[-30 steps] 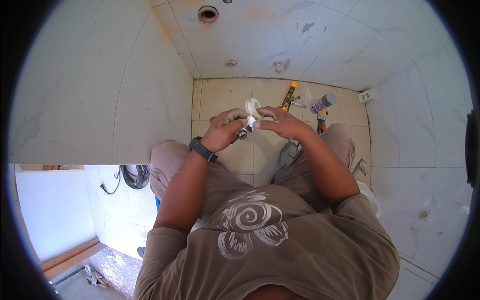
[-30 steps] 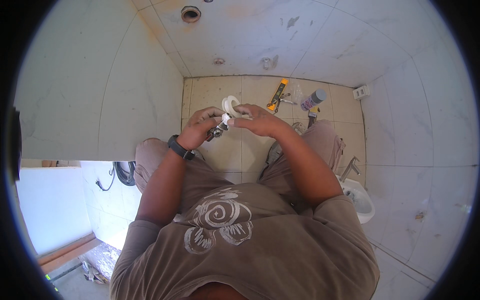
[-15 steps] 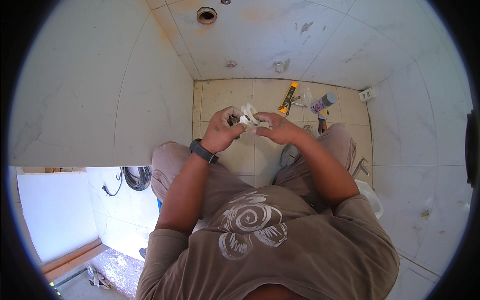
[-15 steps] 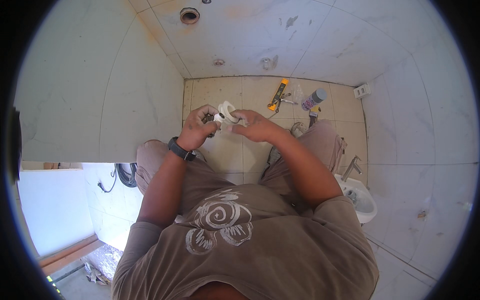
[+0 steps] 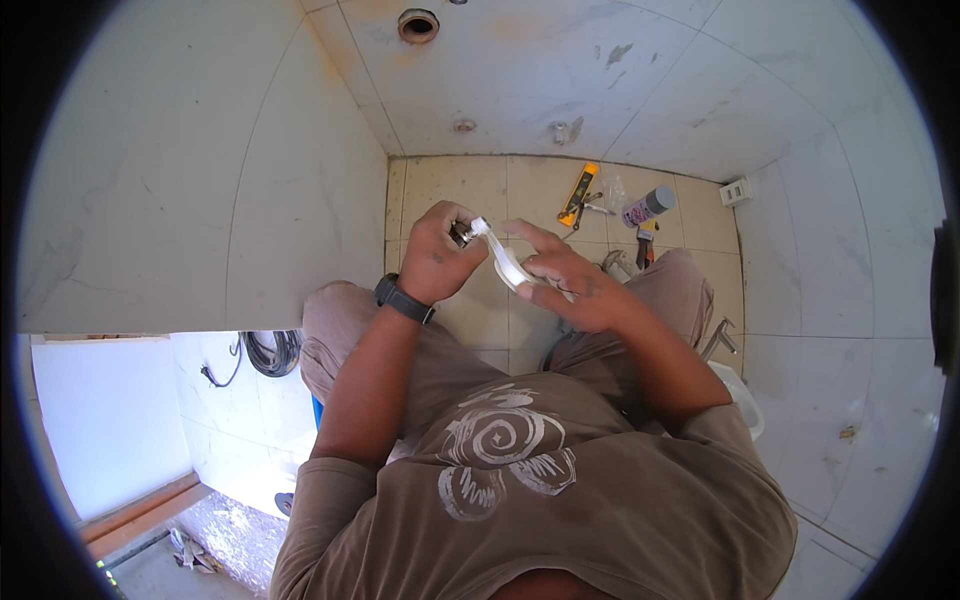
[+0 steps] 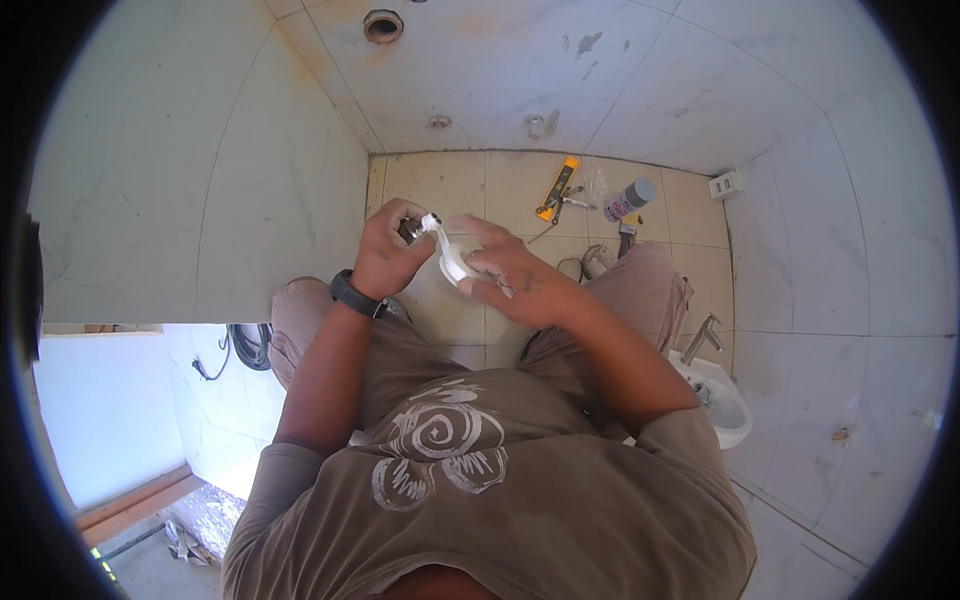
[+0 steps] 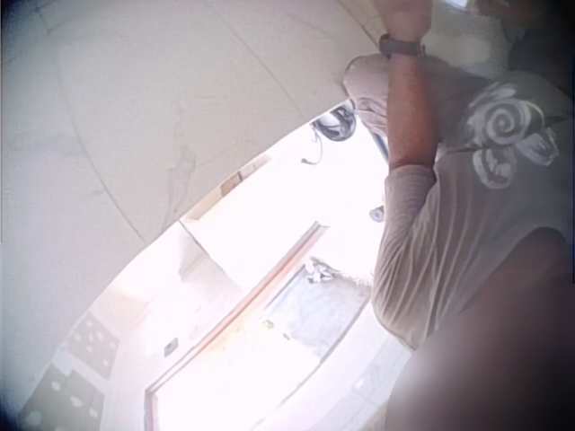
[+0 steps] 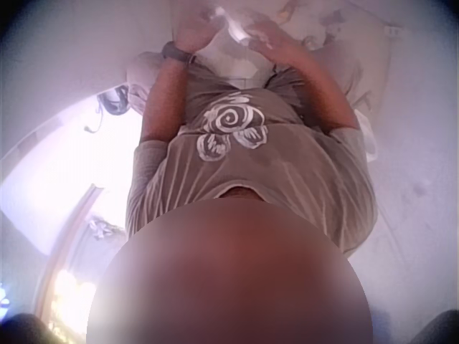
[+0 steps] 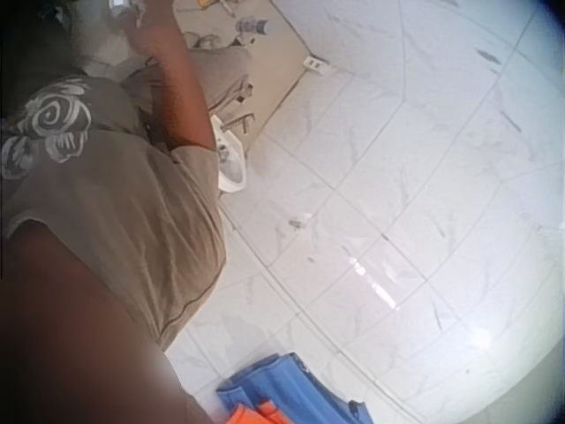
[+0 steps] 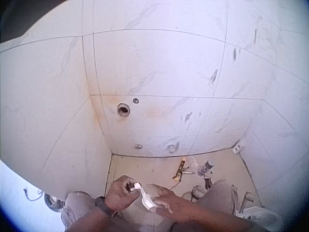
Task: The person uses an angle grinder to cut a hole in a tiled wall for a plumbing fixture. They then wrap the threads of a valve with tape and install it into the wall, tightening it with a wrench.
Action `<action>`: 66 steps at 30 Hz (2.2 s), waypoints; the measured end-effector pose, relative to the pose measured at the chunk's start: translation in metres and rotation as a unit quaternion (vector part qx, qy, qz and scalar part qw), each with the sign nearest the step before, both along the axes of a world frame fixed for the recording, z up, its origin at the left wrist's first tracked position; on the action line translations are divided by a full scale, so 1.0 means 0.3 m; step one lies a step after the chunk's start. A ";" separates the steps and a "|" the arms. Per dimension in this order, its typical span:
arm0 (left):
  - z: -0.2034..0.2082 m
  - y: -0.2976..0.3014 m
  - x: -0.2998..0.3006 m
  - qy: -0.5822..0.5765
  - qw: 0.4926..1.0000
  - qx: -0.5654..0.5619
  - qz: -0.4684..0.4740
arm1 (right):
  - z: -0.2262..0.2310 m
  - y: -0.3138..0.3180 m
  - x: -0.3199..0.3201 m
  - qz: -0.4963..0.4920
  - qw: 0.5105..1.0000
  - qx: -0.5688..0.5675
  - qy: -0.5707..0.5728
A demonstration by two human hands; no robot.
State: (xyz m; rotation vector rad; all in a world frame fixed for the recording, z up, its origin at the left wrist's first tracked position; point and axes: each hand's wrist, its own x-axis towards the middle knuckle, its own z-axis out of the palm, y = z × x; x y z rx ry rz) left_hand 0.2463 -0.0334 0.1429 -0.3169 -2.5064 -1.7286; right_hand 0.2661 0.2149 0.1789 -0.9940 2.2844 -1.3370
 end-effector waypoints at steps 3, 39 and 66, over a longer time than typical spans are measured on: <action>-0.012 0.015 0.002 0.013 0.999 -0.036 -0.017 | 0.062 -0.014 0.004 0.029 0.995 -0.084 -0.047; -0.009 0.069 0.045 0.000 0.987 0.066 -0.146 | -0.031 -0.123 -0.165 -0.100 0.962 -0.154 -0.200; -0.009 0.058 0.029 0.002 0.984 0.141 -0.112 | 0.070 -0.097 -0.066 0.006 0.969 -0.169 -0.181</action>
